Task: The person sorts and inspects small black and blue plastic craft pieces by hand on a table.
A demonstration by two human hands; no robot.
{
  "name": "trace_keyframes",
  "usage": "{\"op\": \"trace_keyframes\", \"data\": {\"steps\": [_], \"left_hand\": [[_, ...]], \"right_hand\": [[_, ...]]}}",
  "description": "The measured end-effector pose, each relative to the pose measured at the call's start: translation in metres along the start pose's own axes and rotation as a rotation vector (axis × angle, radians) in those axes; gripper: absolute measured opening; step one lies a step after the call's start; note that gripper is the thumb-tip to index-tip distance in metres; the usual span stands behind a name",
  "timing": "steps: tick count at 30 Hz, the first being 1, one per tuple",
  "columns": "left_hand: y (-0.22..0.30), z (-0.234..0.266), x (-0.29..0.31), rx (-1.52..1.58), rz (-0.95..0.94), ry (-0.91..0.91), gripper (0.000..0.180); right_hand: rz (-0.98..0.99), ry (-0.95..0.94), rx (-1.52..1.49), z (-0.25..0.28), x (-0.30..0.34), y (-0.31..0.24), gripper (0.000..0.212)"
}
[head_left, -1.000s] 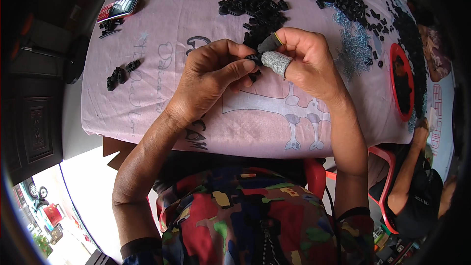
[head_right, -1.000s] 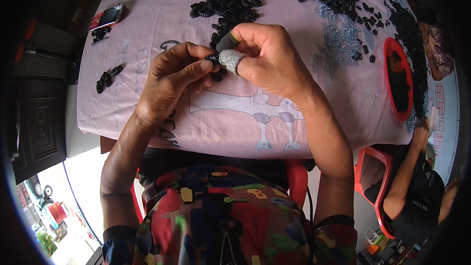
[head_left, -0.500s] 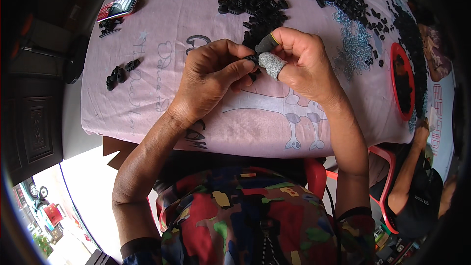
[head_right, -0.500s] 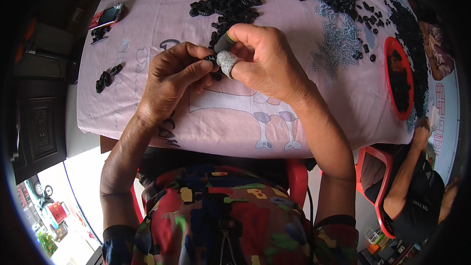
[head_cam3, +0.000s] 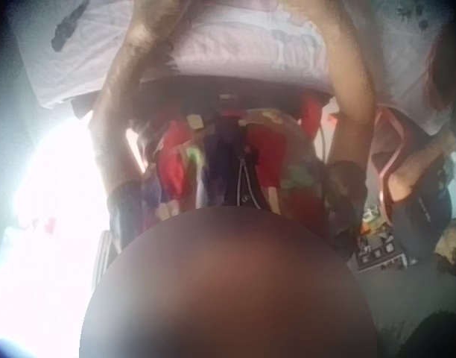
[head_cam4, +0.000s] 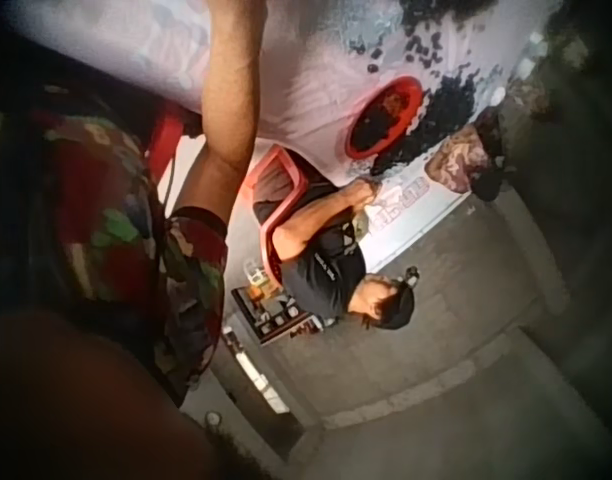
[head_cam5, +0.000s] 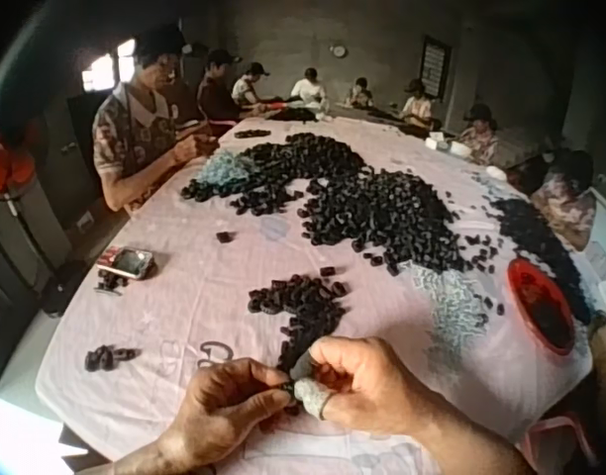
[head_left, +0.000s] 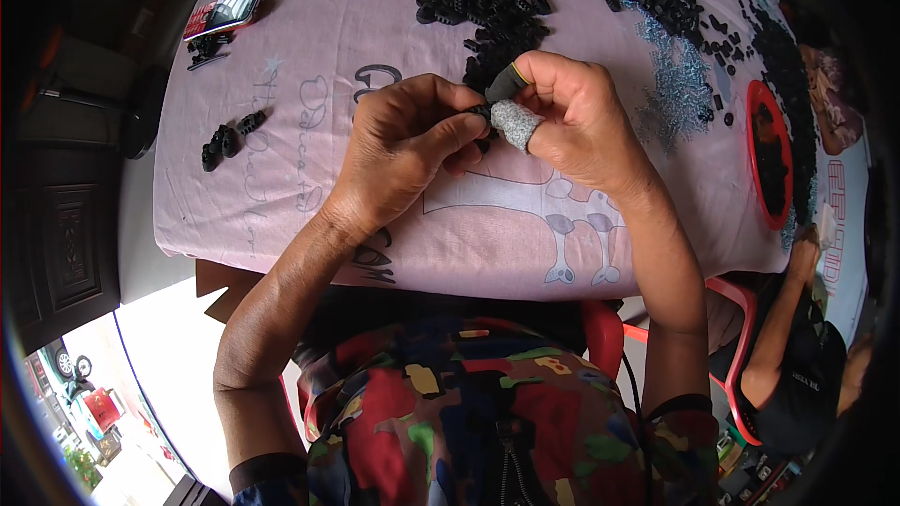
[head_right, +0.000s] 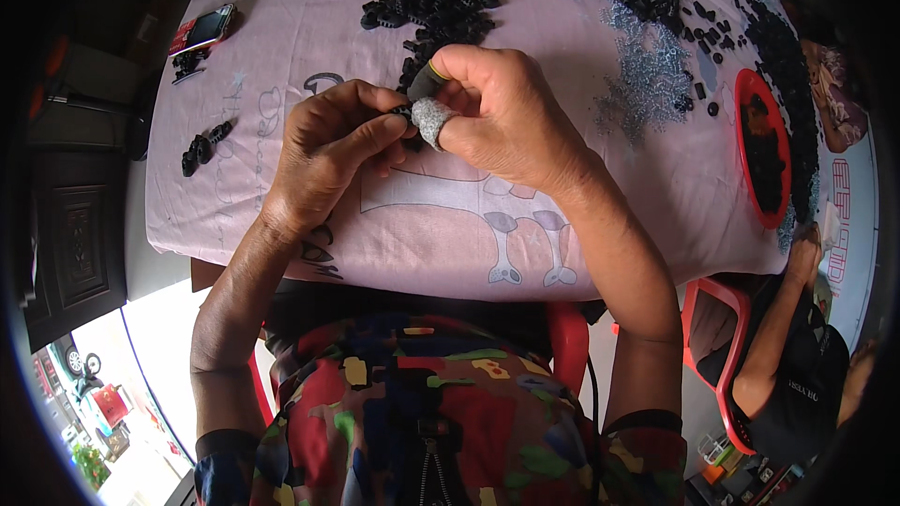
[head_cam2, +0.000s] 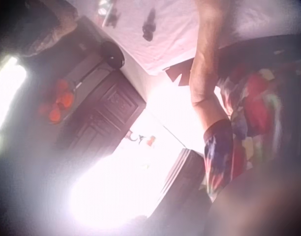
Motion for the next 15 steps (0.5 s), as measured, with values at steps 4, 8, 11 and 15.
{"op": "trace_keyframes", "data": {"steps": [4,8,11,15], "left_hand": [[-0.002,0.001,-0.002,-0.014,-0.033,0.012,0.011],[-0.001,-0.001,-0.004,0.017,0.012,0.043,0.013],[0.001,-0.001,-0.004,0.082,0.068,0.06,0.015],[0.001,0.002,-0.003,0.092,0.09,0.025,0.023]], "right_hand": [[0.013,0.05,0.093,-0.002,0.001,0.001,0.011],[0.06,0.097,0.184,-0.001,0.002,-0.005,0.013],[0.095,0.088,0.115,0.0,0.0,-0.009,0.015],[0.121,0.098,0.104,0.0,0.002,-0.005,0.016]]}}
Point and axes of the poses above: each hand's wrist, its own x-axis away from the middle knuckle, its own z-axis out of the back of the hand, y = z × x, the point moved 3 cm from there along -x, towards the middle knuckle, and after that the axes turned 7 degrees about -x, right-handed, at the moved point
